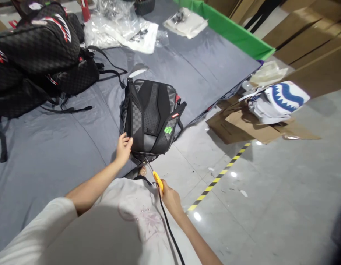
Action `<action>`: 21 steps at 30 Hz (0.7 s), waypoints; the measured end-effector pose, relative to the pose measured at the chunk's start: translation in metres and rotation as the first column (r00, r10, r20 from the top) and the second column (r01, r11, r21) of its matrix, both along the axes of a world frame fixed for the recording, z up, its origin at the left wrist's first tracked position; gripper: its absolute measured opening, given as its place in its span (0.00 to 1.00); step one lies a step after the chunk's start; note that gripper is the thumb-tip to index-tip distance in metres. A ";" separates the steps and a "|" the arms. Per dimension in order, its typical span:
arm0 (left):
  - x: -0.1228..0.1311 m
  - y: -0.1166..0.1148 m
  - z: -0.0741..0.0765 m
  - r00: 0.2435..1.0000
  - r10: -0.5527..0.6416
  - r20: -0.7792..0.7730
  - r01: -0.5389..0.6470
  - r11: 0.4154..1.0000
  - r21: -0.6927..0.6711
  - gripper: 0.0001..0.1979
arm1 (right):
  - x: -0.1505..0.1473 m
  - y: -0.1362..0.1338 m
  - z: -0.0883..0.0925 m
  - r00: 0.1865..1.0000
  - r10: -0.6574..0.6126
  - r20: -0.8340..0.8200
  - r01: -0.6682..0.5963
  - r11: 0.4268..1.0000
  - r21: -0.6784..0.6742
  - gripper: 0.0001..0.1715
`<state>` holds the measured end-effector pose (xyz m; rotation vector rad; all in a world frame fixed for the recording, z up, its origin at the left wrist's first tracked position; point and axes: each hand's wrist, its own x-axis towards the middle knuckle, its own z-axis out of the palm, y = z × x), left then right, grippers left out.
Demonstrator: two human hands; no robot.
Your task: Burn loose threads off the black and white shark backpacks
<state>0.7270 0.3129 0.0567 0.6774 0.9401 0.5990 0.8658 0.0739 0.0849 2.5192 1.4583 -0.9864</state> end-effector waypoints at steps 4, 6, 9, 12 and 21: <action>-0.011 -0.049 -0.011 0.923 -0.130 -0.363 0.293 0.848 0.441 0.11 | 0.006 -0.002 0.005 1.000 -0.006 -0.019 0.006 1.000 -0.017 0.19; -0.011 -0.061 -0.017 0.838 -0.180 -0.515 0.475 0.706 0.525 0.14 | 0.008 -0.004 0.004 0.999 0.001 -0.032 -0.002 1.000 -0.017 0.20; -0.012 -0.069 -0.025 0.691 -0.153 -0.706 0.663 0.525 0.534 0.25 | 0.012 -0.005 0.001 0.999 0.001 -0.050 -0.001 1.000 0.002 0.20; -0.016 -0.071 -0.030 0.543 -0.049 -0.839 0.772 0.424 0.474 0.30 | 0.014 -0.004 0.000 0.997 -0.026 -0.066 0.027 1.000 0.011 0.21; -0.006 -0.065 -0.037 0.384 0.037 -0.923 0.904 0.187 0.384 0.28 | 0.025 0.010 0.006 0.995 -0.053 -0.088 0.052 0.998 -0.021 0.21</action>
